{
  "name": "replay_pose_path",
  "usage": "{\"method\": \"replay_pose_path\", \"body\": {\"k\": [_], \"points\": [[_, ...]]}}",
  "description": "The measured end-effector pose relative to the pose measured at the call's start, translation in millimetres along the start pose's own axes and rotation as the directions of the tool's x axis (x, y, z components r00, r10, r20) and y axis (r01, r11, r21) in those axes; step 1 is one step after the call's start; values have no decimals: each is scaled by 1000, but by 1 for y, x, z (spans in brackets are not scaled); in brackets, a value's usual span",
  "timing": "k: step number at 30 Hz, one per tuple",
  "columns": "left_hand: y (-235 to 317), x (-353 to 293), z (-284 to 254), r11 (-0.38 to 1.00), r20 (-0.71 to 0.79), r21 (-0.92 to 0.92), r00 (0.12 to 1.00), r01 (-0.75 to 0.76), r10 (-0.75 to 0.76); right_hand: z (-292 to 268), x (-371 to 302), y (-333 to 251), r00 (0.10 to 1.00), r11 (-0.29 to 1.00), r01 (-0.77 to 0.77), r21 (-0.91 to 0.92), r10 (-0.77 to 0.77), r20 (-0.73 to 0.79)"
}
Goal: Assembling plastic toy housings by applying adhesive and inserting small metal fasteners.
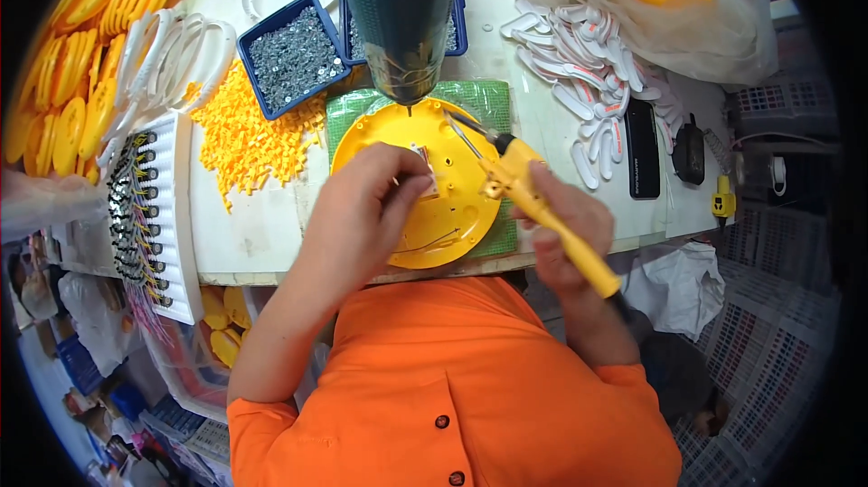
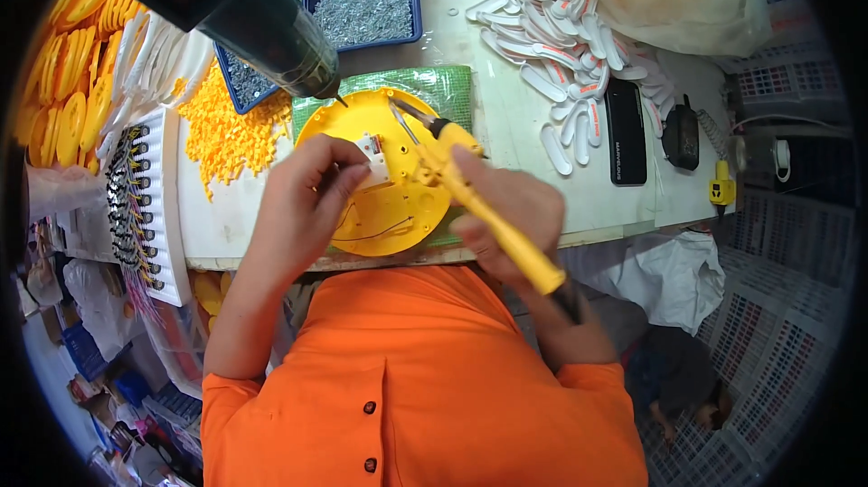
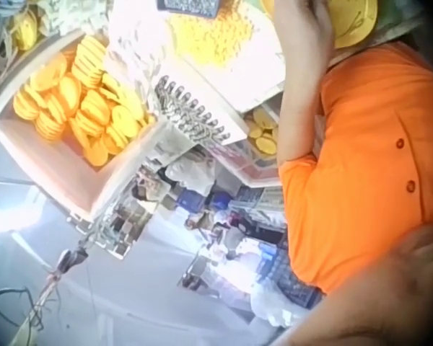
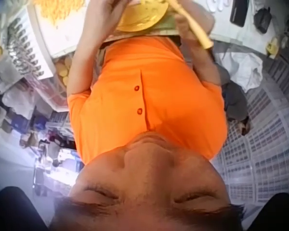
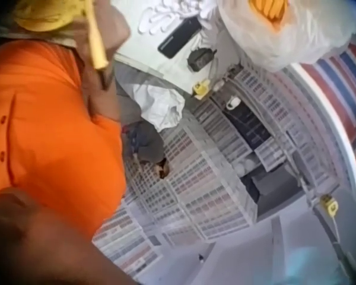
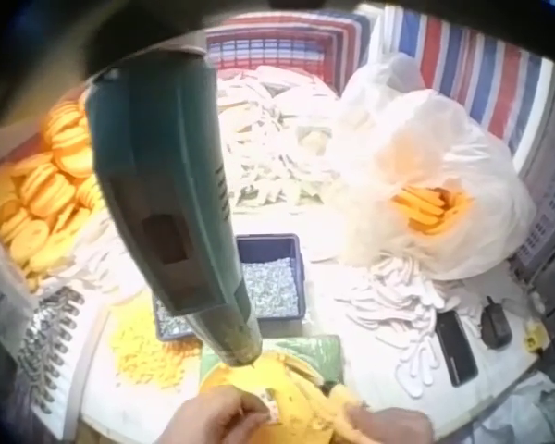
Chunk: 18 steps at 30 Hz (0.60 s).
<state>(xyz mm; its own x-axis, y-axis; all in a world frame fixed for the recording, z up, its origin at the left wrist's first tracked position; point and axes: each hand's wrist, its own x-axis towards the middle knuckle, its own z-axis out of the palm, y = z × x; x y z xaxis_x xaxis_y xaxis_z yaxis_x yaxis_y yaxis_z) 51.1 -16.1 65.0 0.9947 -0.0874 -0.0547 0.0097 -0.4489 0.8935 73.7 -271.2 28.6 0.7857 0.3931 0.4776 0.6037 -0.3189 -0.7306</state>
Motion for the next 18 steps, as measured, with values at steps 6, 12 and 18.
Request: {"method": "replay_pose_path", "body": {"k": [6, 12, 18], "points": [[-25, 8, 1, 969, -185, 243, 978, -50, 97, -27, 12, -1, 845, 758, -470, 453, 534, -16], [-35, 14, 9, 881, -212, 426, 924, -208, 320, -29, 10, 11, 814, 636, -561, 530, 541, 212], [-36, 13, 8, 887, -158, 442, 961, -135, 225, -24, 9, 19, 848, 648, -517, 560, 474, 235]]}}
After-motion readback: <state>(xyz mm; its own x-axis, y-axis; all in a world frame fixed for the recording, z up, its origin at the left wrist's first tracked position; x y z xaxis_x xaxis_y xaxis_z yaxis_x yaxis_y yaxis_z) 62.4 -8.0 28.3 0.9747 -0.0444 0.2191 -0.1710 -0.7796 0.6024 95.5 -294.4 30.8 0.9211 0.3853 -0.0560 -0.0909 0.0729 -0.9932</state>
